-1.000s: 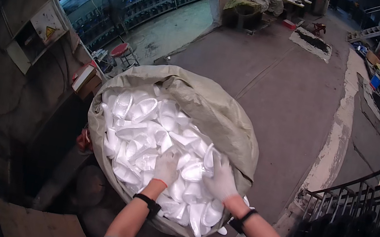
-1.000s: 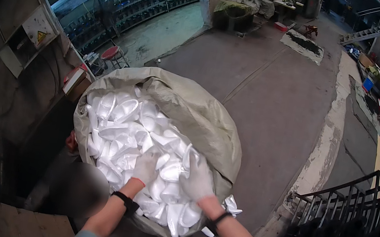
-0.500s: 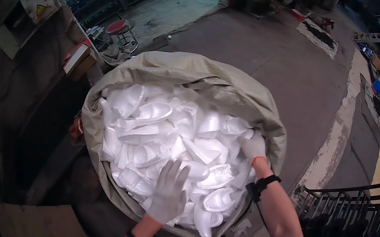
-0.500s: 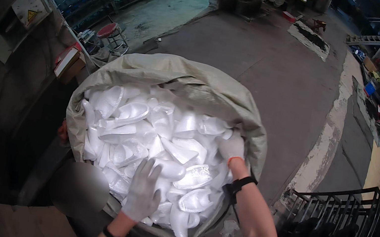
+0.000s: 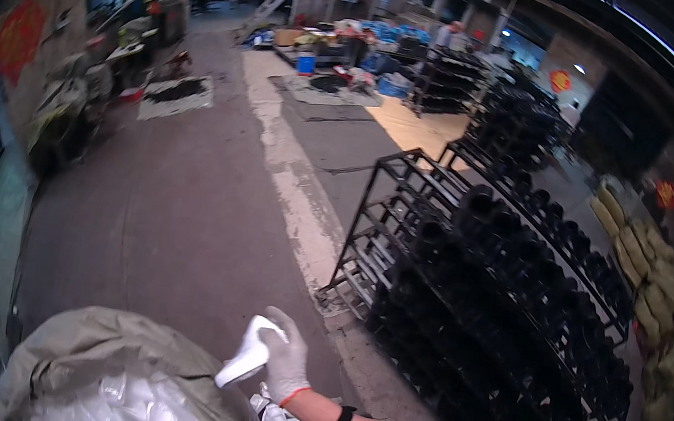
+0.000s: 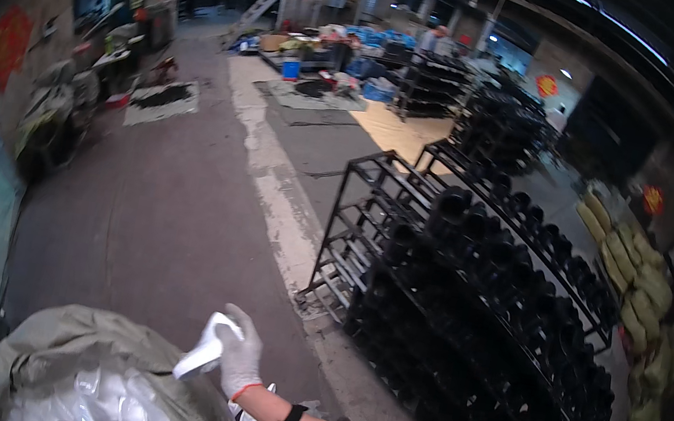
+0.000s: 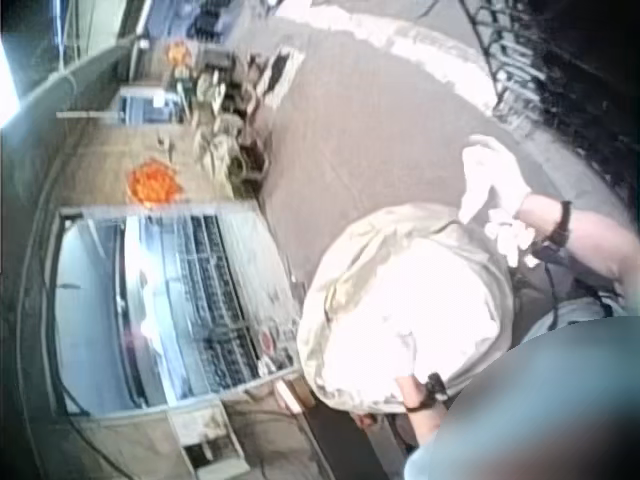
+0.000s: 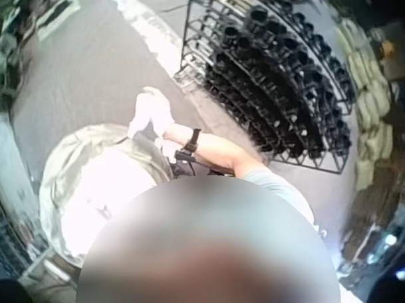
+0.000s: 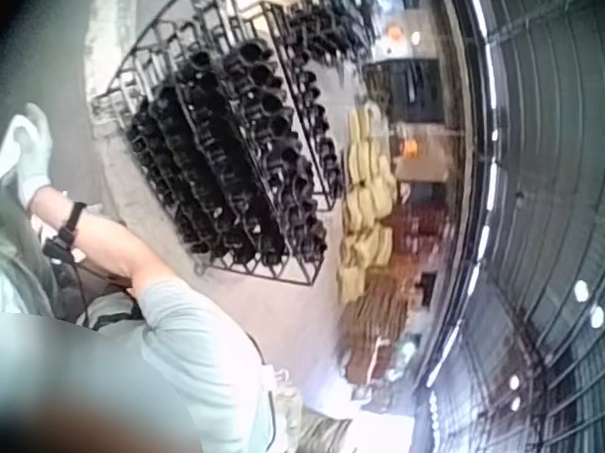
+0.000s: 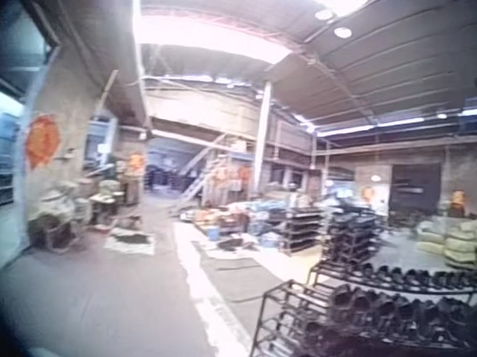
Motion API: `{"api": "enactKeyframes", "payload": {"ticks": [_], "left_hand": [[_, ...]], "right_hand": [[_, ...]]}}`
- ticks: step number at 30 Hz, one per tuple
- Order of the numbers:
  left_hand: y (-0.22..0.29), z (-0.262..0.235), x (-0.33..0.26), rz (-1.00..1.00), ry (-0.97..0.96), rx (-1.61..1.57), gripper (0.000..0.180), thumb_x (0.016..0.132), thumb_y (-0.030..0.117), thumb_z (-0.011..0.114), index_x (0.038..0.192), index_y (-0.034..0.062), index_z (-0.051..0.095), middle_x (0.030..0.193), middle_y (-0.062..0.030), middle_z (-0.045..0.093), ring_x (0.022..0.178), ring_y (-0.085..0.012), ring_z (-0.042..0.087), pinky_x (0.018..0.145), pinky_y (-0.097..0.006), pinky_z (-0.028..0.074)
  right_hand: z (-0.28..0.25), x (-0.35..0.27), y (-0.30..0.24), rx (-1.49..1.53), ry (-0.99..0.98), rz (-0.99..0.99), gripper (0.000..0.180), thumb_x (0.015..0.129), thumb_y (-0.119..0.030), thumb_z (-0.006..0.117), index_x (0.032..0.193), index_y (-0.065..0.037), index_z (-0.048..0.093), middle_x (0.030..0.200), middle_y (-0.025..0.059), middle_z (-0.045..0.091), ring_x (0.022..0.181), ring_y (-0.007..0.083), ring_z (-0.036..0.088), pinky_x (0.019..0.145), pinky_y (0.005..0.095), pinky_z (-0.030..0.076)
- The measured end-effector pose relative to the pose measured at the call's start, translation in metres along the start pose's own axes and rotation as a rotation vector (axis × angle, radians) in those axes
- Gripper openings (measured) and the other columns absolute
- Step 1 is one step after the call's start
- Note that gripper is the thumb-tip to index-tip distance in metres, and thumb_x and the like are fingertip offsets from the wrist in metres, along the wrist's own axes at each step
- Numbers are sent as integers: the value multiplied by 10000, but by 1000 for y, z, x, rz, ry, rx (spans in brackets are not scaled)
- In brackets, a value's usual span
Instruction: Stuffing white padding material into black shoes on a multi-tiered rack.
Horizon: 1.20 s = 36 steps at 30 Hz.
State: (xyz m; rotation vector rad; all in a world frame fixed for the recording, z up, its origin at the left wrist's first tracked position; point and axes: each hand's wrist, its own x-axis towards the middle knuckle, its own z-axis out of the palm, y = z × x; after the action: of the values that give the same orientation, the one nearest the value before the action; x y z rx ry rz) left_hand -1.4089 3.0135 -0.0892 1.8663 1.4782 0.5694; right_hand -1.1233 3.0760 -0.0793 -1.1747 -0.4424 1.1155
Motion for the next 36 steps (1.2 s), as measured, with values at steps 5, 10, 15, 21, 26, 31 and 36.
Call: {"api": "enactKeyframes", "payload": {"ticks": [5,10,15,21,26,31,36], "left_hand": [[230,79,51,247,-216,-346,469,812,46,793,1270,-39,730,1435,-303,636,1352,-410,637,1128,-487,528],[327,182,163,520,-536,-427,551,895,89,813,1437,69,712,1480,-223,662,1476,-405,534,1231,-489,466],[441,283,294,972,-667,-134,424,942,46,790,1364,58,745,1356,-243,728,1343,-323,672,1221,-461,490],[544,370,406,936,-766,504,269,1014,219,728,1150,-9,775,1694,-347,366,1207,-426,730,1148,-469,548],[535,360,419,869,-761,492,280,998,189,714,1161,-33,769,1603,-265,484,1202,-420,717,1075,-458,572],[546,372,405,844,-842,606,260,968,87,692,1193,-20,768,1638,-264,485,1271,-407,701,1098,-437,568],[516,323,399,955,-601,113,313,951,28,693,1257,21,761,1667,-259,496,1378,-427,645,1178,-457,523]], "right_hand": [[-115,17,-68,65,-14,107,473,1018,-105,710,1478,6,692,1402,112,718,1213,169,690,1067,326,553],[-282,51,-240,-212,-316,-42,486,1003,-266,832,1389,-20,667,1240,59,712,1144,145,687,1002,318,576],[-379,147,-399,-529,171,-615,398,882,-168,811,1247,-34,724,1235,127,725,1080,236,734,987,411,617],[-387,312,-434,-1796,-118,-682,376,917,-242,758,1292,-218,759,1429,238,621,1101,415,768,947,519,639],[-353,345,-447,-2115,-430,-431,372,1076,-289,565,1390,-222,752,1388,216,694,1145,387,778,921,515,633],[-404,402,-395,-2159,28,-490,274,1091,-218,537,1238,-146,757,1212,187,755,1060,346,796,843,530,628],[-390,284,-465,-1319,-200,-547,678,1002,-386,746,1591,-91,583,1432,253,612,1271,403,689,1076,459,578]]}}
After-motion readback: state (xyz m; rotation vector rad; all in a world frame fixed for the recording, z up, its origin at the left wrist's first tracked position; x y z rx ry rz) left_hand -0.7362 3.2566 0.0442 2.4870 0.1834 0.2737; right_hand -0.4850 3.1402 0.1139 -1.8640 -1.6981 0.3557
